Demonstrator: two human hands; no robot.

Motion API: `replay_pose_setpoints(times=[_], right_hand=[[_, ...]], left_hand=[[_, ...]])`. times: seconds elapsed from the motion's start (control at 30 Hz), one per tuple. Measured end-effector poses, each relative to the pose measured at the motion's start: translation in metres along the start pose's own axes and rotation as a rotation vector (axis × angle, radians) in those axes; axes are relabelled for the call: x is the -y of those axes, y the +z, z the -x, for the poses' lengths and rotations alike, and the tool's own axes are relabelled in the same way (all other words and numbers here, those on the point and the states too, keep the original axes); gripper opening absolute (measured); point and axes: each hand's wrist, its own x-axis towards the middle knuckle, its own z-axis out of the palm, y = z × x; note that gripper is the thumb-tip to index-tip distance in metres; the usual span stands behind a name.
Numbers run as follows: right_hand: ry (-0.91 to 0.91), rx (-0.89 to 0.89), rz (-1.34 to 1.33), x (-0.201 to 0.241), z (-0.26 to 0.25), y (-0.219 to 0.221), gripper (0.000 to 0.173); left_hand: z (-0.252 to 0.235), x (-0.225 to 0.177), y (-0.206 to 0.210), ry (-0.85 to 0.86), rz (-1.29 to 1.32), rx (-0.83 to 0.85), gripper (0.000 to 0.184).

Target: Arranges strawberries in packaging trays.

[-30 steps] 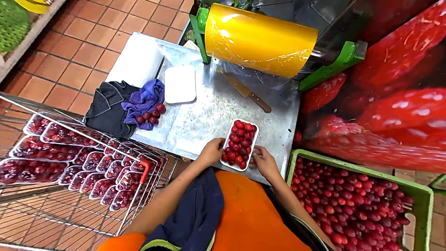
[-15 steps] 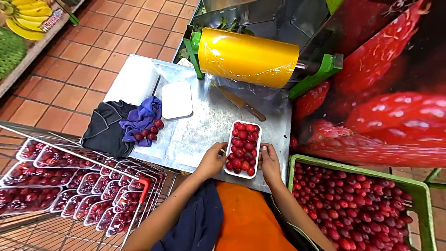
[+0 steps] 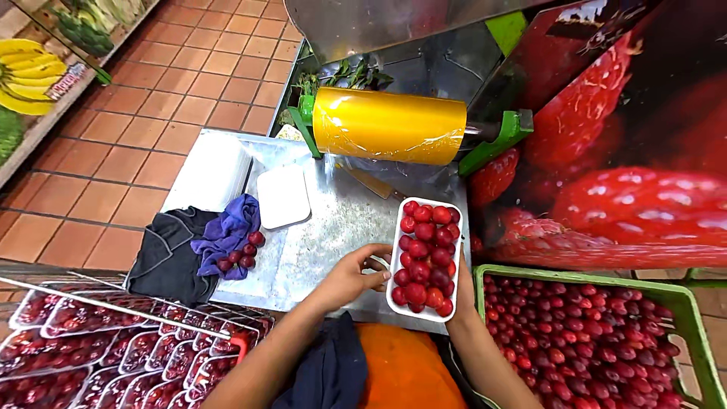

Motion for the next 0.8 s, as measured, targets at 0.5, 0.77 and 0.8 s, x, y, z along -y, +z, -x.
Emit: replay_pose_setpoints(times=[0.5,0.77,0.8], right_hand=[[-0.191,0.017,-0.103,-0.005,0.066,-0.010,0.062],[-0.294,-0.103,-0.019,-0.016,0.100,0.000,0.065],[-0.286,-0.111,-0.009,-0.017,0.101,0.005,0.067]], left_hand=[[-0.144,0.014,-0.038,0.046,0.471,-0.446,0.037],[-0.062,-0.023,-0.039,1.312,-1.047,-0.808,0.025],[-0.078,-0.032,-0.047,1.270,-1.207,-0.828,0.039]])
